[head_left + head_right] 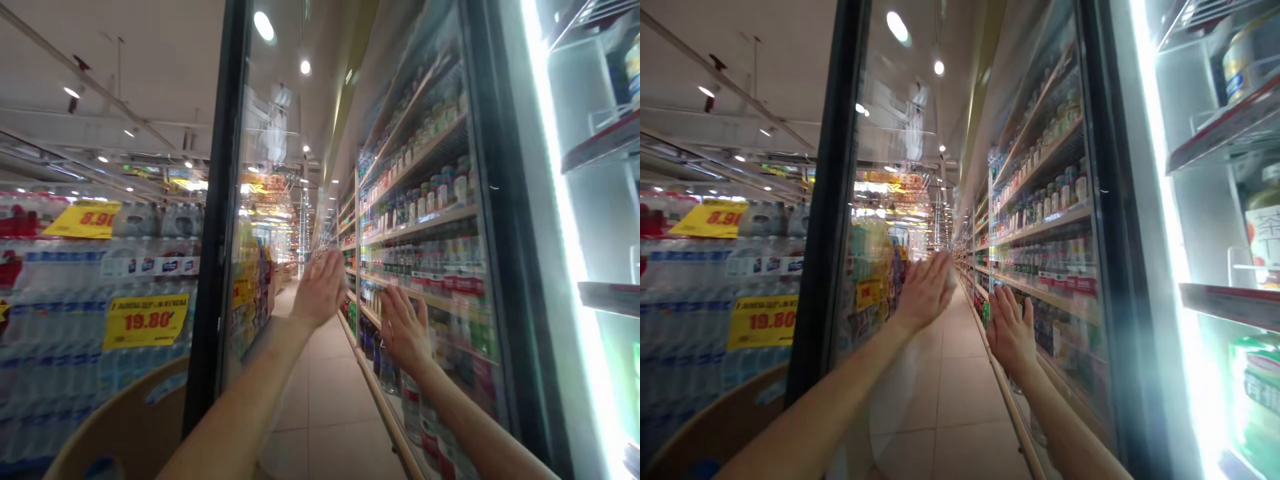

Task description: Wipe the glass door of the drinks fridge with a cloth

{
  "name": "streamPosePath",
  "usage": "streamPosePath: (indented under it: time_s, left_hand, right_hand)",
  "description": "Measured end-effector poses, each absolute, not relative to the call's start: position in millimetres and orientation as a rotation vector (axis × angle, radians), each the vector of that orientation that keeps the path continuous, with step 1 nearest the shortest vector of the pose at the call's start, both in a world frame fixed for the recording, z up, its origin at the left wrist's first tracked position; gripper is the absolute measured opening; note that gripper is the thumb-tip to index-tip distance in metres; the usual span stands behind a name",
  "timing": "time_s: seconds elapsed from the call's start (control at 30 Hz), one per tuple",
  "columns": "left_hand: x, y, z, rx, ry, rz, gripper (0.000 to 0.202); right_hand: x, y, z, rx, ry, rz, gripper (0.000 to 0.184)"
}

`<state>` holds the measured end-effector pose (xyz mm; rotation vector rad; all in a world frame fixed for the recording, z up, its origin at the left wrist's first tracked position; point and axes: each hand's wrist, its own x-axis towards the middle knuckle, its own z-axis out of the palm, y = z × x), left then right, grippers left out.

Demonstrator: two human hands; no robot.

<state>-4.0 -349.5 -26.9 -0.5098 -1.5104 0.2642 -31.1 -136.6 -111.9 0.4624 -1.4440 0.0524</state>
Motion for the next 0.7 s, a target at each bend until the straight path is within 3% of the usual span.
streamPosePath:
  time_s: [0.2, 0.37, 0.47, 0.6, 0.7]
  left_hand:
    - [7, -419, -10, 0.033, -1.397, -0.131, 0.057]
    - [-3, -338, -62, -0.588, -1.477, 0.290, 0.050]
    - [-2, -343, -57, -0.730, -1.479, 0.401, 0.049]
    - [4, -405, -17, -0.139, -1.407, -0.081, 0.056]
    - [5, -396, -18, -0.073, -1.386, -0.125, 0.058]
  right_hand:
    - [-32, -137, -113, 0.452, -1.466, 0.054, 0.047]
    - [-34, -136, -114, 0.466, -1.486, 0.068, 0.048]
    - [-34, -137, -114, 0.469, -1.481, 0.076, 0.049]
    - [-32, -138, -114, 0.460, -1.496, 0.092, 0.055]
    - [-31, -138, -114, 0.454, -1.476, 0.104, 0.056]
